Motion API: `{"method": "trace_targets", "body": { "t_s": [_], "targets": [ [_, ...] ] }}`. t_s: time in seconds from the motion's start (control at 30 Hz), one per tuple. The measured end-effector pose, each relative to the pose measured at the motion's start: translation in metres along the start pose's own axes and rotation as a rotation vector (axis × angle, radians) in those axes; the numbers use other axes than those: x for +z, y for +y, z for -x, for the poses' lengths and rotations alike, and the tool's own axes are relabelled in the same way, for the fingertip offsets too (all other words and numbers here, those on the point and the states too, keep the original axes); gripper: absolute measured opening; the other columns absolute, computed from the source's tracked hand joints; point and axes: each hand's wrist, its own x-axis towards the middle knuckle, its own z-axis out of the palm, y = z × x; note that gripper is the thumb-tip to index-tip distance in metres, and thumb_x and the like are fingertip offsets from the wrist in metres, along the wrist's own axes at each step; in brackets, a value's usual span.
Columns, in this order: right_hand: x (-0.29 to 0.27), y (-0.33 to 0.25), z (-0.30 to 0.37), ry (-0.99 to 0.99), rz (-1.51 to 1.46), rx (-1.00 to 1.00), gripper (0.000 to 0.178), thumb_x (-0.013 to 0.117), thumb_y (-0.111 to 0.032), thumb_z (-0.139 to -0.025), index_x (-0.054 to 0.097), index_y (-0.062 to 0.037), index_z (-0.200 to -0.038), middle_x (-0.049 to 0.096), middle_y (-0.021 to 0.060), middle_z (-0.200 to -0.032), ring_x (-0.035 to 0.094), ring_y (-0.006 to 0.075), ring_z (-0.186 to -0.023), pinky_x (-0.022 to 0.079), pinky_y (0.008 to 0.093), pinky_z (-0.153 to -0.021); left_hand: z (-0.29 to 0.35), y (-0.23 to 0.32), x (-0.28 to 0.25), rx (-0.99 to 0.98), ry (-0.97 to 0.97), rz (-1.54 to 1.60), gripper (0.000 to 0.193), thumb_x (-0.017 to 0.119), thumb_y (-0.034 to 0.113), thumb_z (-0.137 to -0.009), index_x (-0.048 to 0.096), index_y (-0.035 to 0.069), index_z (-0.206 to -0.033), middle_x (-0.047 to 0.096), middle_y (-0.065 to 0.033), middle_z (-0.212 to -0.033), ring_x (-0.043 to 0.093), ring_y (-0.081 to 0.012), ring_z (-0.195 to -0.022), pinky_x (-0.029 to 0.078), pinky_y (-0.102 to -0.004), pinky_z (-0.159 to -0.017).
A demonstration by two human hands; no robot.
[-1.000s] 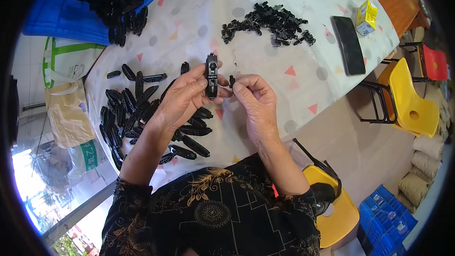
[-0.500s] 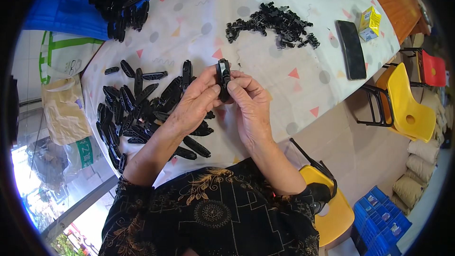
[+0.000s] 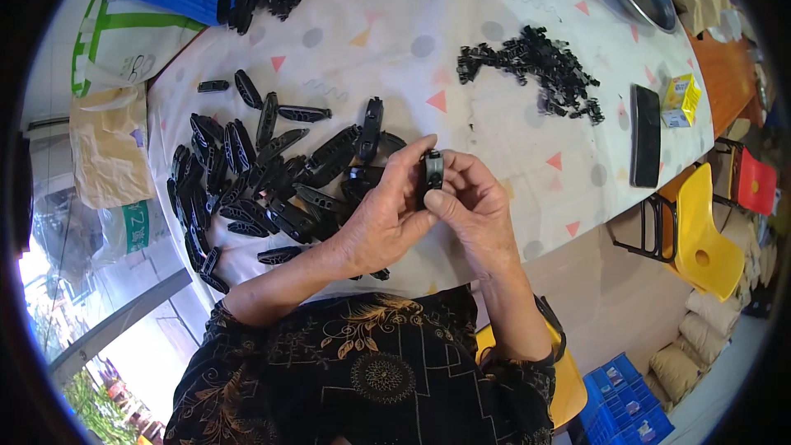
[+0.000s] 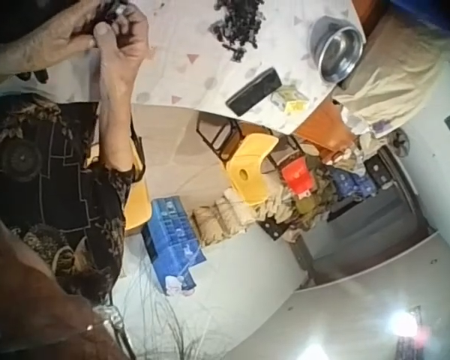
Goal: Assembling small plastic components by inserting pins or internal parts into housings.
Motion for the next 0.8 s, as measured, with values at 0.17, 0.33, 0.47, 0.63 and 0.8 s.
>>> {"method": "trace_targets", "body": {
  "t_s": [0.17, 0.33, 0.47, 0.63, 0.8],
  "targets": [
    [0.018, 0.009, -0.002, -0.092, 0.042, 0.027, 0.036, 0.067, 0.002, -0.083, 0.053, 0.0008, -0.116, 0.064, 0.0091, -0.107, 0.061, 0.0128, -0.095, 0.049, 0.024, -0.083, 0.021, -0.002, -0.016, 0.04, 0.044, -0.028, 0.07, 0.051, -0.008, -0.085, 0.018, 0.009, -0.145, 0.049, -0.0204, -0.126, 0.055, -0.0307, -0.115, 0.045, -0.0383, -0.093],
    [0.038, 0.017, -0.002, -0.128, -0.001, 0.015, 0.03, 0.067, 0.001, -0.084, 0.053, -0.0002, -0.11, 0.064, 0.0077, -0.104, 0.061, 0.0114, -0.094, 0.049, 0.0236, -0.081, 0.035, -0.004, -0.031, 0.09, 0.068, -0.034, 0.068, 0.052, -0.008, -0.084, 0.022, 0.007, -0.143, 0.054, -0.0205, -0.121, 0.059, -0.0332, -0.111, 0.048, -0.037, -0.089],
    [0.032, 0.016, -0.009, -0.318, 0.236, 0.065, 0.02, 0.065, 0.002, -0.085, 0.057, -0.0038, -0.102, 0.062, 0.0046, -0.1, 0.057, 0.0095, -0.087, 0.048, 0.024, -0.076, 0.045, 0.008, -0.054, 0.241, 0.079, -0.259, 0.058, 0.059, -0.005, -0.083, 0.033, 0.005, -0.134, 0.06, -0.0179, -0.109, 0.065, -0.0307, -0.095, 0.053, -0.0353, -0.079],
    [0.036, 0.001, -0.049, -0.313, 0.89, -0.373, 0.031, 0.066, 0.005, -0.076, 0.06, -0.0009, -0.106, 0.062, 0.0117, -0.109, 0.06, 0.0236, -0.094, 0.047, 0.0361, -0.088, 0.052, 0.015, -0.087, 0.247, 0.197, -0.684, 0.036, 0.067, 0.005, -0.079, 0.053, 0.005, -0.113, 0.063, -0.0167, -0.095, 0.065, -0.034, -0.075, 0.054, -0.0388, -0.063],
    [0.036, 0.01, -0.072, -0.207, 1.519, -0.716, 0.042, 0.07, 0.003, -0.068, 0.062, -0.0027, -0.109, 0.058, 0.0104, -0.104, 0.056, 0.0301, -0.094, 0.045, 0.0407, -0.086, 0.037, 0.015, -0.102, 0.323, 0.296, -1.025, 0.03, 0.072, 0.01, -0.073, 0.062, 0.007, -0.101, 0.058, -0.0081, -0.104, 0.058, -0.0267, -0.098, 0.048, -0.0372, -0.083]
  ]
}}
